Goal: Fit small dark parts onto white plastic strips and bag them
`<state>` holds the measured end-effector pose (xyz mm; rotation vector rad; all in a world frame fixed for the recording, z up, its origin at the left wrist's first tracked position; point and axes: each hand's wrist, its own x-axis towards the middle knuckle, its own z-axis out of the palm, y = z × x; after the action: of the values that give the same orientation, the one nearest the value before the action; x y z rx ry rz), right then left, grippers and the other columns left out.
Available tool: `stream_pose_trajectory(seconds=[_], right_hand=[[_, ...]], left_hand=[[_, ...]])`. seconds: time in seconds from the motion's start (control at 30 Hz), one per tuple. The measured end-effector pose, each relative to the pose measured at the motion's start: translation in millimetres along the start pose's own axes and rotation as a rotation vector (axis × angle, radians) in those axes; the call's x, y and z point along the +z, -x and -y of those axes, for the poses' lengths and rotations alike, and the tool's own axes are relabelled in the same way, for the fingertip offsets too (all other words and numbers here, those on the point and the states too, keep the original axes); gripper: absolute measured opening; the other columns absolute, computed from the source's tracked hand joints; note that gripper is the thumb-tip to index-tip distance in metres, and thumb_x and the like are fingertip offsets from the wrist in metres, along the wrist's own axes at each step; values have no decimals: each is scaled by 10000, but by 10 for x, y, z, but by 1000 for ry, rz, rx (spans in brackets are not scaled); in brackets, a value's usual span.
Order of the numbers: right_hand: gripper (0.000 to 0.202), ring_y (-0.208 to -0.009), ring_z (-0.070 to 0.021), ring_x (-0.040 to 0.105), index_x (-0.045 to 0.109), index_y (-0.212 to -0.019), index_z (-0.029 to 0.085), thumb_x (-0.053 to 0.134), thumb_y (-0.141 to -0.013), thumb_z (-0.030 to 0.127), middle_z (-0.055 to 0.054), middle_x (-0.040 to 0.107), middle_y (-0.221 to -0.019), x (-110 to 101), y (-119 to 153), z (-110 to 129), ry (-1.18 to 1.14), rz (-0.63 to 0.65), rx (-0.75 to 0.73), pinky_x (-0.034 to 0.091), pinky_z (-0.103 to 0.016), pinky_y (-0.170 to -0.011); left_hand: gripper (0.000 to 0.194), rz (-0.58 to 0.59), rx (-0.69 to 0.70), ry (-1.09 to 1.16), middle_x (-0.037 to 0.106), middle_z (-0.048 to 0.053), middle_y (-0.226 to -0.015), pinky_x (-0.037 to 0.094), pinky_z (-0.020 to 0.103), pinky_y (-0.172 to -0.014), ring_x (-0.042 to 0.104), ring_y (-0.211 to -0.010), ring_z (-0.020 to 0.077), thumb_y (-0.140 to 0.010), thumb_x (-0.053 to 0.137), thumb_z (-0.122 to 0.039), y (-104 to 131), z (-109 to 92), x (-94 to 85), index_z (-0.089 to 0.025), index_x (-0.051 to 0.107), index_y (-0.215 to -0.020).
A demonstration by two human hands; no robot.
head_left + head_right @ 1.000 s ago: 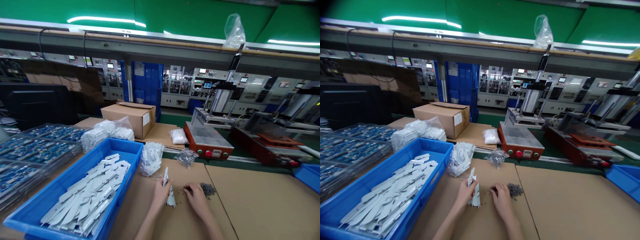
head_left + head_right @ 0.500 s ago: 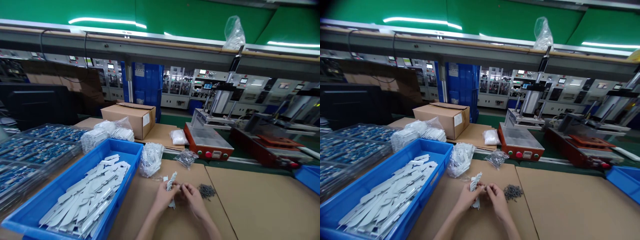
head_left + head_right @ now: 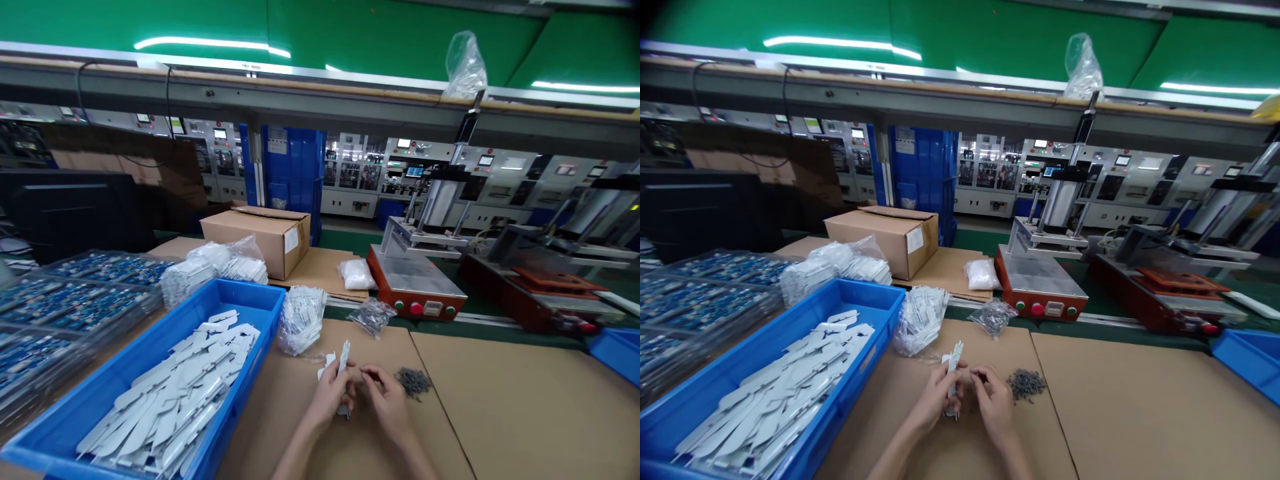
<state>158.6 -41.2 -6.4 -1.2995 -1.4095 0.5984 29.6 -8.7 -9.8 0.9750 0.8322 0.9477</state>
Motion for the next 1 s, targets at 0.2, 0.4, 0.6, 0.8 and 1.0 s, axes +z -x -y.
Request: stream_pose_trajectory(seconds=[0.2, 0.4, 0.6, 0.8, 1.0], right_hand=[[263, -735, -198, 598, 617, -769, 162, 512, -730, 400, -64, 653, -756, 48, -10, -100, -103, -1, 102, 476, -267, -681], [258, -670, -207, 601, 631, -739, 149, 570, -686, 394, -72, 661, -712, 81, -29, -152, -193, -20, 162, 479, -289, -634], [246, -608, -197, 589, 597, -715, 140, 623, -641, 373, -62, 645, -657, 54, -47, -174, -283, -54, 233, 477, -291, -581], [261, -648, -196, 583, 576, -720, 142, 600, -656, 394, -56, 631, -675, 45, -54, -150, -282, -64, 222, 476, -283, -605], [268, -657, -189, 580, 557, -724, 154, 585, -670, 415, -48, 626, -680, 74, -41, -114, -293, -3, 243, 469, -265, -591]], left_hand=[[399, 6, -15, 17, 562, 79, -864, 473, 235, -393, 588, -545, 136, -722, 471, -412, 8, 20, 12, -176, 386, -1032], [382, -19, 49, -148, 572, 43, -745, 483, 241, -382, 587, -497, 143, -707, 496, -436, 6, 24, 19, -157, 432, -960], [359, -27, 92, -171, 566, 41, -800, 495, 226, -420, 587, -596, 149, -699, 518, -417, 38, 26, 72, -161, 483, -950], [360, -86, 87, -173, 577, 27, -725, 489, 248, -427, 575, -522, 138, -700, 516, -404, 5, 67, 58, -156, 484, -959], [372, -78, 64, -219, 583, 37, -801, 450, 199, -400, 576, -465, 117, -718, 488, -419, 10, 86, 62, -165, 475, -990]])
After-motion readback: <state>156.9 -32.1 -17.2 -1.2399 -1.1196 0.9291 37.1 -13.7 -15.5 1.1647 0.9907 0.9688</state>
